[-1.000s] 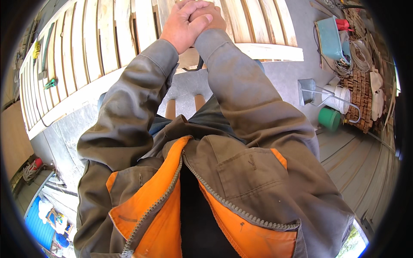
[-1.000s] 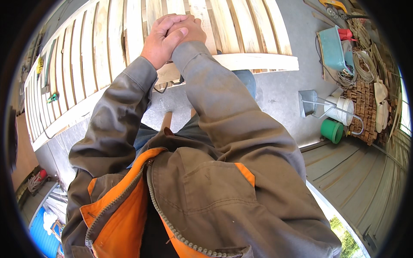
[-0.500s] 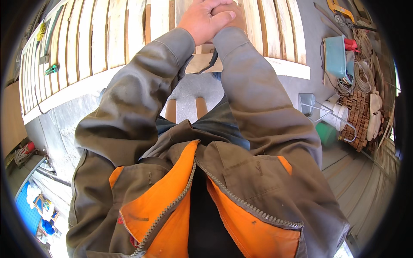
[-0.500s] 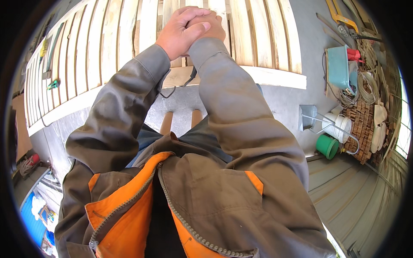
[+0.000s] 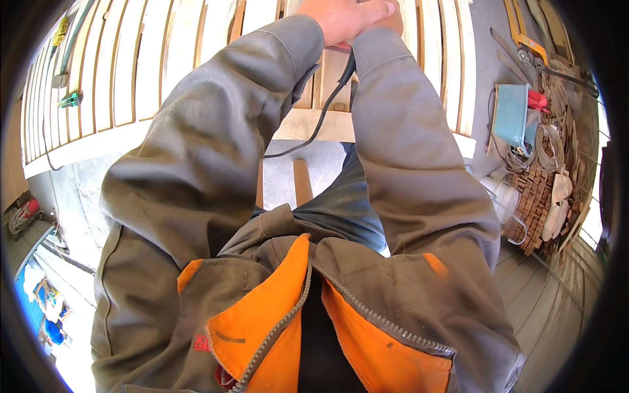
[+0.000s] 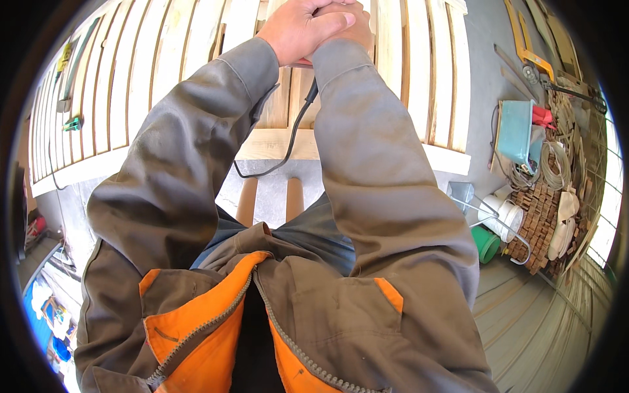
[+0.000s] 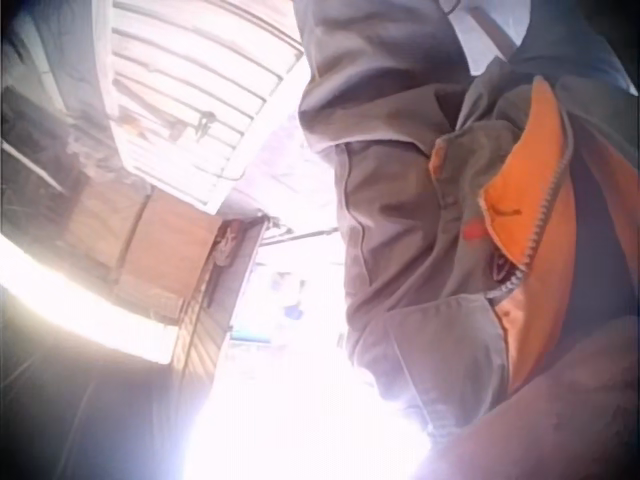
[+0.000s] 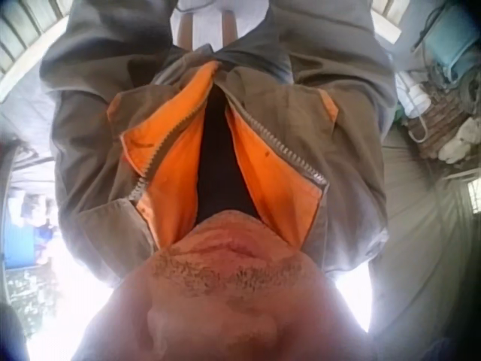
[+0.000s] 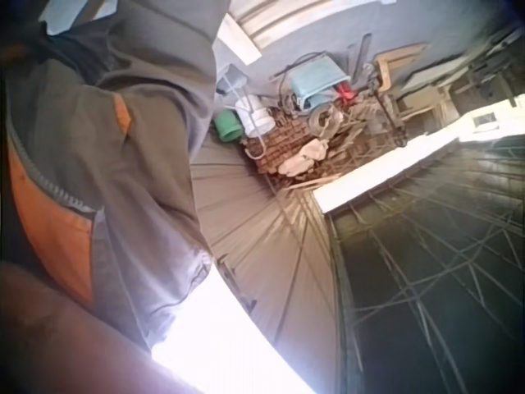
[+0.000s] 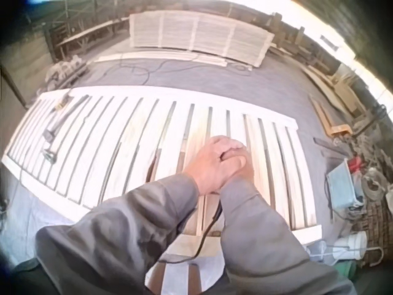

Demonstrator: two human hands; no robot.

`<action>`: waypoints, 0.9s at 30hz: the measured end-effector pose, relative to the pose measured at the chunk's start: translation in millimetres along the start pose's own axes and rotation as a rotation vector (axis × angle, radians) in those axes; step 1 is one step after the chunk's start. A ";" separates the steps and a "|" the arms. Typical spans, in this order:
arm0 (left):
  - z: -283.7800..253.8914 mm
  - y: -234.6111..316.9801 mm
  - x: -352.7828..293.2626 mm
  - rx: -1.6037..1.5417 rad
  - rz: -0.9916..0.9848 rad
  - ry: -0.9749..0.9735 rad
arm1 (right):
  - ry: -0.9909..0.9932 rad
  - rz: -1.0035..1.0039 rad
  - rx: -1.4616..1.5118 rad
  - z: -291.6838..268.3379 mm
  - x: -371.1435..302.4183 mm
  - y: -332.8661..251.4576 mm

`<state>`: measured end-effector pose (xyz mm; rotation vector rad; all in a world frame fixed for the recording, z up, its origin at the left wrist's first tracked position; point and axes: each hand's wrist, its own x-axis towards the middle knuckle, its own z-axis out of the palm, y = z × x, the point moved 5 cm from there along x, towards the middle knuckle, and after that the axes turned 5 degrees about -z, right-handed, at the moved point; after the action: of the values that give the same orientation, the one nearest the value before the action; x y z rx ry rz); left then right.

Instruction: The person uses a red electric sander to smooth the surface of a wooden slatted structure. They move the sander back and forth across the slats, occasionally adjusting their grip and position to reach different areas.

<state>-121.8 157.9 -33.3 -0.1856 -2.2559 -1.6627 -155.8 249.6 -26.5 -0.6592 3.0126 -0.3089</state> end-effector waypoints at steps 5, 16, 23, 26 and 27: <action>-5.1 -8.4 23.4 0.012 -0.031 0.010 | 0.012 -0.008 -0.021 -0.7 23.4 -1.0; 24.1 -2.2 -14.6 -0.033 -0.143 -0.039 | -0.043 0.028 -0.112 -4.8 -15.2 14.6; 29.8 14.7 -76.3 -0.109 -0.228 -0.020 | -0.252 -0.037 -0.171 -16.4 -82.0 -11.4; 34.1 30.6 -89.4 -0.104 -0.198 -0.053 | -0.183 0.012 -0.123 1.6 -91.7 6.6; 33.0 32.6 -96.1 -0.104 -0.217 -0.053 | -0.215 0.017 -0.085 2.9 -95.9 5.3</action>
<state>-28.2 207.9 -45.1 -0.0095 -2.2988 -1.9080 -70.6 293.9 -30.6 -0.6274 2.8362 -0.1018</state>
